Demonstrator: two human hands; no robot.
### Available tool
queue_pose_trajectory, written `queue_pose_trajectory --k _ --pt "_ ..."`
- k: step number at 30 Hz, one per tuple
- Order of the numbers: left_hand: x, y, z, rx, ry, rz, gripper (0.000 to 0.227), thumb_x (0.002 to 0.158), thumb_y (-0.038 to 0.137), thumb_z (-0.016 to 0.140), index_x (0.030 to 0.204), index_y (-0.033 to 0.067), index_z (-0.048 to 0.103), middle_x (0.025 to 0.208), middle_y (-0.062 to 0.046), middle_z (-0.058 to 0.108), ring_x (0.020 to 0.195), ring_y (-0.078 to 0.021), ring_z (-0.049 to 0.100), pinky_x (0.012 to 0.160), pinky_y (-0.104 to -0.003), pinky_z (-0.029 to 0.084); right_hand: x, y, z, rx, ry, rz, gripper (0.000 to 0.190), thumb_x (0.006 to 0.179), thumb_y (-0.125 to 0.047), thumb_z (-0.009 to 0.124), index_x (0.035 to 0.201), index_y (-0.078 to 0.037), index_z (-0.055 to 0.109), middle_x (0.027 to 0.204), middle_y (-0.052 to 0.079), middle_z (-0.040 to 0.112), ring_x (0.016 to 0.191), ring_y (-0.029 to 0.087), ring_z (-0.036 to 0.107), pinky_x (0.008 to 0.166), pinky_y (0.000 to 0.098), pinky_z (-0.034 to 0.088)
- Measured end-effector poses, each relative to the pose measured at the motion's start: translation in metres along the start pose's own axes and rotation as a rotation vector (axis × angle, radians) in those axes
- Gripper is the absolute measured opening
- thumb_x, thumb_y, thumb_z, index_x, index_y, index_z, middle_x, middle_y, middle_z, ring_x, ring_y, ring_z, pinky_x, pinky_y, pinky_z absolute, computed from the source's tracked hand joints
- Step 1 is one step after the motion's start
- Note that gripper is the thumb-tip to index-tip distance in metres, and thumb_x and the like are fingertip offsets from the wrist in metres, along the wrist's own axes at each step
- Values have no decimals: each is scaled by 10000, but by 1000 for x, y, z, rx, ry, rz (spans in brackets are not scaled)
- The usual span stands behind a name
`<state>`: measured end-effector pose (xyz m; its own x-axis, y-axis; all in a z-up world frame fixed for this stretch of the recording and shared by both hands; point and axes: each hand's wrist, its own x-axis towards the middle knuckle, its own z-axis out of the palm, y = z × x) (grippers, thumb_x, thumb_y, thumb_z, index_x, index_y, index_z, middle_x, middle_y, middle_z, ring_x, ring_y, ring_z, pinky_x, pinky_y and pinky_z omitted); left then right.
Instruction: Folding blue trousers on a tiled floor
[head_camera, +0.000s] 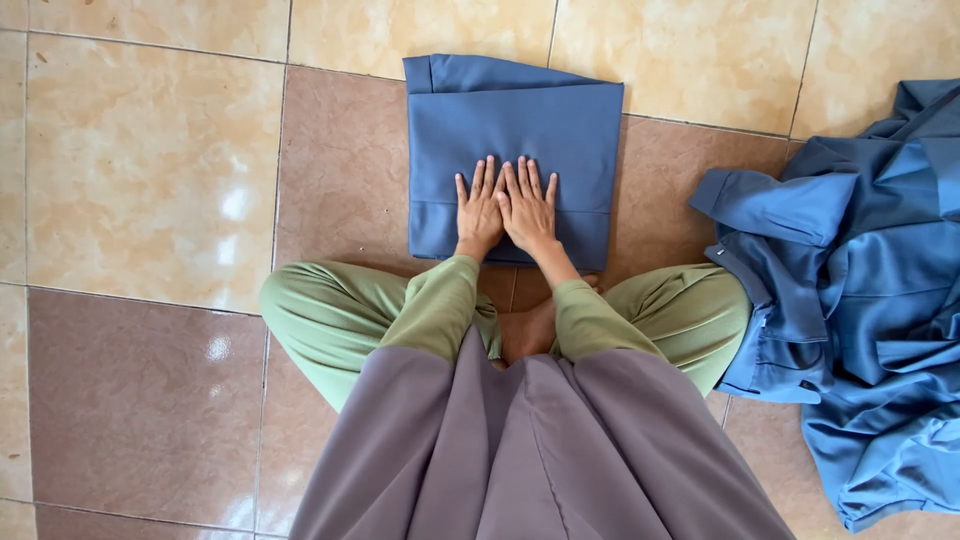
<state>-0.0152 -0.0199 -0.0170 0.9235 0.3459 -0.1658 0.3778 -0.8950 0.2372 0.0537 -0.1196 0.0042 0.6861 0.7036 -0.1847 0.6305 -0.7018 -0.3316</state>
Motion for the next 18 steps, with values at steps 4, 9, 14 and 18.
queue_pose_trajectory --k 4,9,14,18 --pt "1 -20 -10 -60 61 -2 676 1022 617 406 1618 313 308 1710 -91 205 1586 -264 166 1266 -590 85 4 29 -3 -19 22 -31 673 1068 -538 369 1637 -185 298 1694 163 239 1571 320 203 1233 624 54" --pt "-3 -50 -22 -56 192 -156 780 959 688 484 1615 292 338 1689 -114 260 1567 -275 240 1262 -556 131 7 88 -12 -117 110 32 671 1075 -535 371 1635 -168 328 1685 190 265 1568 341 184 1205 653 6" --pt "-7 -66 -35 -82 193 -271 821 945 703 482 1632 290 306 1699 -139 217 1577 -294 201 1251 -595 132 -3 104 -35 -70 152 139 660 1088 -542 381 1638 -180 330 1699 163 223 1570 320 172 1215 621 14" --pt "-6 -65 -36 -75 161 -314 833 944 703 461 1645 298 265 1712 -124 189 1589 -277 167 1256 -596 112 -10 118 -37 28 166 230 667 1104 -553 371 1661 -203 258 1703 175 174 1570 350 136 1219 639 37"
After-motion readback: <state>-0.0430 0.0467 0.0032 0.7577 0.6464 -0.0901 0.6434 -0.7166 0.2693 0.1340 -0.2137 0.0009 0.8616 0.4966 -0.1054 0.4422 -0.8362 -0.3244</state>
